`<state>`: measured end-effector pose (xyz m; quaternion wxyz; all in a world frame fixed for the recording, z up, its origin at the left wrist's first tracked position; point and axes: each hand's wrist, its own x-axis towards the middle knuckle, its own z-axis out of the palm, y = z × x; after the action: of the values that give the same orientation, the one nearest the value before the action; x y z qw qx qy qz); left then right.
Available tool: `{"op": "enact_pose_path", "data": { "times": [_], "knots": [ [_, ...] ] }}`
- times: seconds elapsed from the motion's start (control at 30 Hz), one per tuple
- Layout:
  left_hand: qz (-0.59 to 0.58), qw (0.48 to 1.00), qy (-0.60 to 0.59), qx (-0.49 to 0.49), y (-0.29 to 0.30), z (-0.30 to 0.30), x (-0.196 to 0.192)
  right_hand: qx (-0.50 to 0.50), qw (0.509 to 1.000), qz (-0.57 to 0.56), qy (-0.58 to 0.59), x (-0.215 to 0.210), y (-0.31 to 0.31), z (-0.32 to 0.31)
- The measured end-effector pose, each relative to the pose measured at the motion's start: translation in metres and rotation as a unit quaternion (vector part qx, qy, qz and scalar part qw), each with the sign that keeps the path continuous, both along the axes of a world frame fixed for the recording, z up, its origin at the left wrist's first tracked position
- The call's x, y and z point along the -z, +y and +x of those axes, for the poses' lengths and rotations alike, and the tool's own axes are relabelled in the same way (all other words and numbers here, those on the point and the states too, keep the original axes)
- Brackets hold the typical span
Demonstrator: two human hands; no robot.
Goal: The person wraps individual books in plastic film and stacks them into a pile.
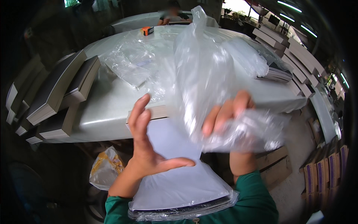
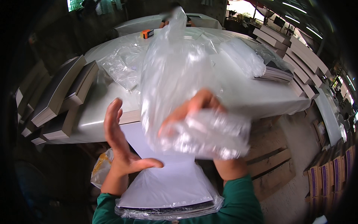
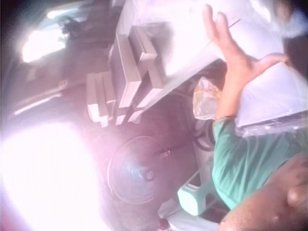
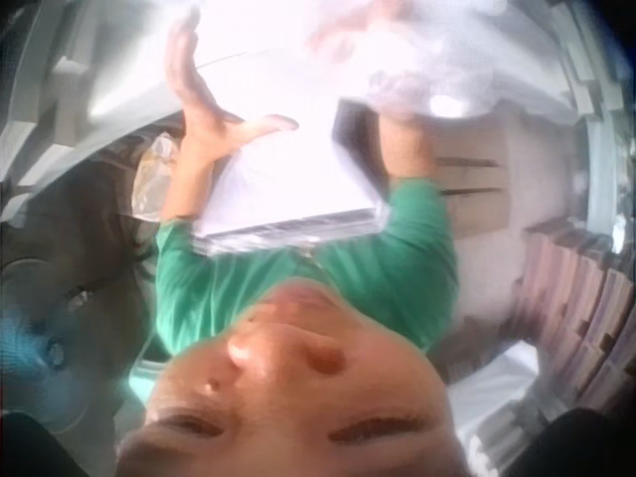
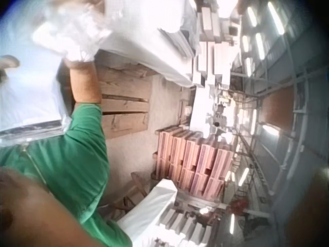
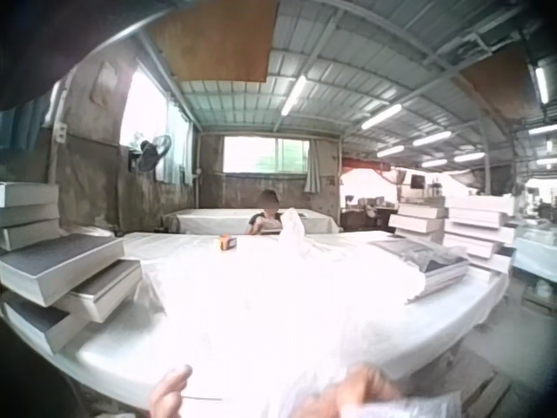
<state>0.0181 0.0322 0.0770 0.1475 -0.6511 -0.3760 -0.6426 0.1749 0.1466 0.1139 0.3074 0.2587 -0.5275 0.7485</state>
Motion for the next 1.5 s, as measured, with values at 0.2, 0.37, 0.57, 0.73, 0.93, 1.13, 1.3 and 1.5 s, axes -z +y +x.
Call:
{"op": "enact_pose_path", "data": {
  "times": [0.2,0.37,0.57,0.73,0.93,1.13,1.3,1.5],
  "knots": [
    [-0.159,0.987,-0.022,-0.002,-0.005,0.001,0.033,0.241,0.939,-0.245,0.006,0.066,-0.016,0.034],
    [-0.118,0.985,0.022,-0.127,-0.01,0.013,0.064,0.452,0.841,-0.278,-0.106,0.114,-0.043,0.04],
    [-0.215,0.934,0.286,-0.008,-0.016,0.03,0.105,0.411,0.841,-0.256,-0.242,0.12,-0.038,0.033],
    [-0.262,0.956,0.085,0.096,-0.013,0.038,0.087,0.249,0.907,-0.218,-0.261,0.122,-0.034,0.028],
    [-0.436,0.851,-0.241,0.167,-0.005,0.025,0.087,0.142,0.929,-0.181,-0.289,0.125,-0.042,0.017],
    [-0.413,0.823,-0.352,0.169,-0.003,0.029,0.084,0.282,0.879,-0.275,-0.27,0.133,-0.036,0.013],
    [-0.348,0.87,-0.305,0.172,0.0,0.02,0.095,0.296,0.864,-0.287,-0.288,0.128,-0.036,0.004],
    [-0.405,0.861,-0.28,0.125,-0.004,0.015,0.093,0.304,0.874,-0.269,-0.268,0.137,-0.036,-0.001]
  ]
}}
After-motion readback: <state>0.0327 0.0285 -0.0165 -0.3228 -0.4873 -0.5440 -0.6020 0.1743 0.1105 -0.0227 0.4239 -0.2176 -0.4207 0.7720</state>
